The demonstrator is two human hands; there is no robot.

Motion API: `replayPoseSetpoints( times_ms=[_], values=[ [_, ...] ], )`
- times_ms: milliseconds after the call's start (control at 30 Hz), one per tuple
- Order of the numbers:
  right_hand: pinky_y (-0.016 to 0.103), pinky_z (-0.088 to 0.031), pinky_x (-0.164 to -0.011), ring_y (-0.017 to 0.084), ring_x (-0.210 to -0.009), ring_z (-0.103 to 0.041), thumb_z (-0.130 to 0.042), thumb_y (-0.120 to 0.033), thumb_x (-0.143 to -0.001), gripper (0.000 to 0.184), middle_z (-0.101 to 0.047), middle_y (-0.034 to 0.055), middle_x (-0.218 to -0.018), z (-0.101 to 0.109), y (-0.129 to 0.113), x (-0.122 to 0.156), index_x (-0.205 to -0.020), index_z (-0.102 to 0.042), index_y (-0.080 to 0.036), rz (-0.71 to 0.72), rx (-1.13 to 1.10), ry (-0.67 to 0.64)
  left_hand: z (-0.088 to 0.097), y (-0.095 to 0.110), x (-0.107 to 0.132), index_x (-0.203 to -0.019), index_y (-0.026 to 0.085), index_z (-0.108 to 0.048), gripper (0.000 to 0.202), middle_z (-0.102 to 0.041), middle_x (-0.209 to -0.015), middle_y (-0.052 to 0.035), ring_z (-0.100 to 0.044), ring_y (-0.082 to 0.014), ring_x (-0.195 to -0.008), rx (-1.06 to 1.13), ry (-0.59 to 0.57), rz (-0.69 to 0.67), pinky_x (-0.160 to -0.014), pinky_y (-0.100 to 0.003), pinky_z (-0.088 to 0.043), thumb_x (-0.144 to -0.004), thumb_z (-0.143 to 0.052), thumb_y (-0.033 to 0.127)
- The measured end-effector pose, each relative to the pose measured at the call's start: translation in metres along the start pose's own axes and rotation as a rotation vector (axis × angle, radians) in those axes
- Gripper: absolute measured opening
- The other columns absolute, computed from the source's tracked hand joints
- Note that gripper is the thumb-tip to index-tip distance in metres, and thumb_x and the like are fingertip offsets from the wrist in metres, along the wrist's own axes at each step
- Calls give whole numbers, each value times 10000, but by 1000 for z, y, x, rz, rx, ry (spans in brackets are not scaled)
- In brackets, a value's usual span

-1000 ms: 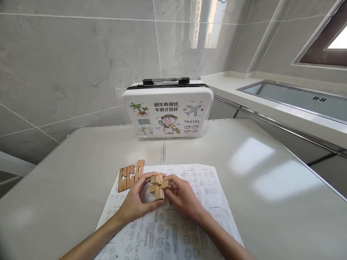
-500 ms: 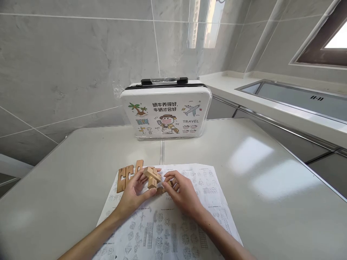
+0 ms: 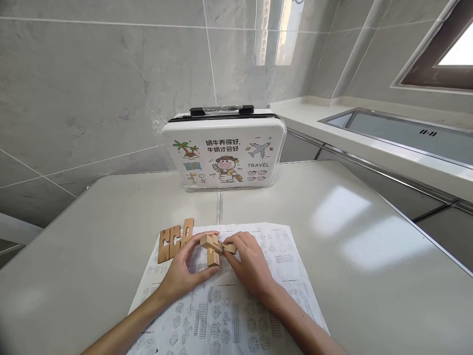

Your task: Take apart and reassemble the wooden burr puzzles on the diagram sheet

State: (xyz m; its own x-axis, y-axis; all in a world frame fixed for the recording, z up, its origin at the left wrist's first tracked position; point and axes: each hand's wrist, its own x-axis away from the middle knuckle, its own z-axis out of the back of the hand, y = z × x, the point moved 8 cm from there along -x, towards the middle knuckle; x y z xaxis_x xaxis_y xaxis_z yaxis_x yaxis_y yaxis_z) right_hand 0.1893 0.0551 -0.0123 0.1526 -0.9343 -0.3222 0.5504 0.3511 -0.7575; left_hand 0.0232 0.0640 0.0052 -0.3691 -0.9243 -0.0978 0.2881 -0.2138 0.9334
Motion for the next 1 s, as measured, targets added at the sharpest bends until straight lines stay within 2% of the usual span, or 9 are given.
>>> replayPoseSetpoints(
  times_ms=[200,367,533,633,733,867,1000],
  values=[
    [478,-508,-1058,293,-1251,-575,-657,-171,-922,333,-623,99,-1291,-1,-11,-1,-1236,-639,-280,128,-174,-37,0,5,-1,-1367,325,-599,621,-618,-1451,-79,-553,-318,-1378,-47,16,-72,-1171,-504,-443,-814,-877,373],
    [463,-522,-1031,280,-1209,-604,-613,-264,-996,176,-627,99,-1233,1,-6,-3,-1159,-677,-281,66,-273,-51,2,3,0,-1342,335,-608,601,-640,-1392,-71,-589,-312,-1324,-101,30,-78,-1126,-486,-493,-807,-872,405],
    [407,-521,-986,257,-1126,-638,-592,-344,-1029,125,-674,69,-1151,8,-2,-7,-1087,-672,-267,-4,-335,-31,10,3,1,-1339,336,-586,584,-623,-1400,-73,-610,-318,-1286,-216,131,-72,-1080,-496,-520,-820,-842,414],
    [382,-526,-905,241,-1018,-654,-562,-358,-1040,134,-693,51,-1078,14,10,-8,-1047,-650,-256,-103,-275,47,12,3,0,-1287,311,-569,564,-581,-1419,-88,-566,-342,-1328,-348,179,-83,-1106,-541,-480,-805,-849,393],
    [384,-517,-847,246,-948,-637,-581,-339,-1016,107,-675,51,-1018,17,23,-7,-976,-609,-244,-178,-119,122,12,5,0,-1177,274,-542,535,-544,-1418,-113,-491,-379,-1368,-512,225,-136,-1126,-601,-425,-763,-867,368],
    [395,-514,-841,257,-961,-620,-567,-281,-995,80,-640,55,-1008,15,29,-5,-924,-553,-248,-169,9,128,10,7,1,-1103,257,-511,529,-528,-1406,-138,-435,-415,-1376,-608,235,-190,-1123,-641,-393,-728,-869,363],
    [398,-518,-814,265,-953,-607,-593,-238,-947,135,-619,61,-992,15,25,-3,-856,-495,-254,-136,77,134,6,6,0,-1095,256,-531,502,-531,-1407,-141,-452,-426,-1358,-613,194,-188,-1081,-634,-441,-722,-858,333]
  ],
)
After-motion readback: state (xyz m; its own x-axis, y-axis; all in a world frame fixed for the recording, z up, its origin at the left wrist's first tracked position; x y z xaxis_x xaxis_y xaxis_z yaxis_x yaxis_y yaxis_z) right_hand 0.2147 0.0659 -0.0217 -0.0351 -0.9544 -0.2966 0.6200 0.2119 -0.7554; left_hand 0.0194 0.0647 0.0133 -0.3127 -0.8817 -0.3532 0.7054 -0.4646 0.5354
